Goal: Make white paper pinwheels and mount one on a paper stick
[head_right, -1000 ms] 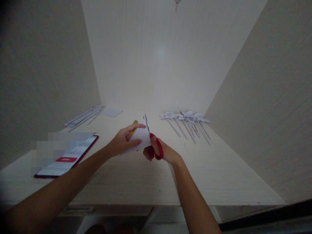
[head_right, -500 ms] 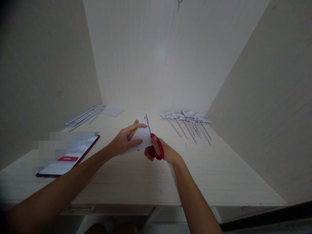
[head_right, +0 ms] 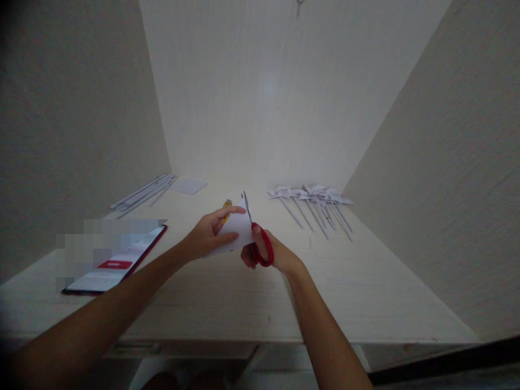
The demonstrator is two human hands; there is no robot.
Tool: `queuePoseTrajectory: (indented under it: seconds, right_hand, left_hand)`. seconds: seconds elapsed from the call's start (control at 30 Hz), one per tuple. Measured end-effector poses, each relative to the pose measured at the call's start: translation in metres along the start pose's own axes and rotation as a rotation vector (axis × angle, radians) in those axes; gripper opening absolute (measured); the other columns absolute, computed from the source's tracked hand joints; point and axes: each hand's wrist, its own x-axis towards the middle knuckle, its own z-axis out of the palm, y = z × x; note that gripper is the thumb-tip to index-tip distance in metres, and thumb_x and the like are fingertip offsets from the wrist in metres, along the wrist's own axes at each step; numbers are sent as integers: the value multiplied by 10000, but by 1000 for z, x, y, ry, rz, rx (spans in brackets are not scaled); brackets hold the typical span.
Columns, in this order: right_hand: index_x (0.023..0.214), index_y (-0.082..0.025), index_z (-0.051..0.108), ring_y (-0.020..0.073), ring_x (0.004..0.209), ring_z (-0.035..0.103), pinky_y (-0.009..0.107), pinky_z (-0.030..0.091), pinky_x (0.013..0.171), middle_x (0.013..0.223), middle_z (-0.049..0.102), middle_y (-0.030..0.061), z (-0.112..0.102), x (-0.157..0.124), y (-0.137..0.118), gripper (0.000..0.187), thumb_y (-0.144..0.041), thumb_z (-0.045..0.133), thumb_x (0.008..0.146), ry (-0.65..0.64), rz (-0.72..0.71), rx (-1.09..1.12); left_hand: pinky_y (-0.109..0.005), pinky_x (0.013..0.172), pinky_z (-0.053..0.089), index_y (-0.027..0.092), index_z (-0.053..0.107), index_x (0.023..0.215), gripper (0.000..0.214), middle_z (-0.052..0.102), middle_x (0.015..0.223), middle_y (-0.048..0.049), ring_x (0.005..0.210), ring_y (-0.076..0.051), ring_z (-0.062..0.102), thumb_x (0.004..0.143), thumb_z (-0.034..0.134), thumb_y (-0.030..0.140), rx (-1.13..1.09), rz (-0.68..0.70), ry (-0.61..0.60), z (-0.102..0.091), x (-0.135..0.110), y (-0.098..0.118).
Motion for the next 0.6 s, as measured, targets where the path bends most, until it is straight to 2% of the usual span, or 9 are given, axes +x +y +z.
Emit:
queuePoseTrajectory:
  seconds: [0.2,0.37,0.6]
  right_hand:
    - [539,-127,507,89,414,469,204,338,409,479,509,41,1,0,0,769,-677,42,806,-7,19,17]
    - [565,-124,519,93,414,481,207,348,405,487,519,42,2,1,1,756,-671,60,813,8,11,45]
    - [514,-130,501,89,382,458,206,315,373,449,504,42,3,2,-2,738,-660,91,823,27,11,22]
  left_hand:
    - [-195,526,450,117,396,1150,516,564,779,-16,599,-87,562,697,632,185,39,7,8,0,0,-1]
    - [-213,557,459,123,399,1152,509,562,817,-23,642,-104,575,699,624,179,68,11,9,-1,0,0]
    - [-204,542,451,119,391,1154,510,549,816,-17,631,-93,559,700,618,165,55,8,5,-2,1,-1]
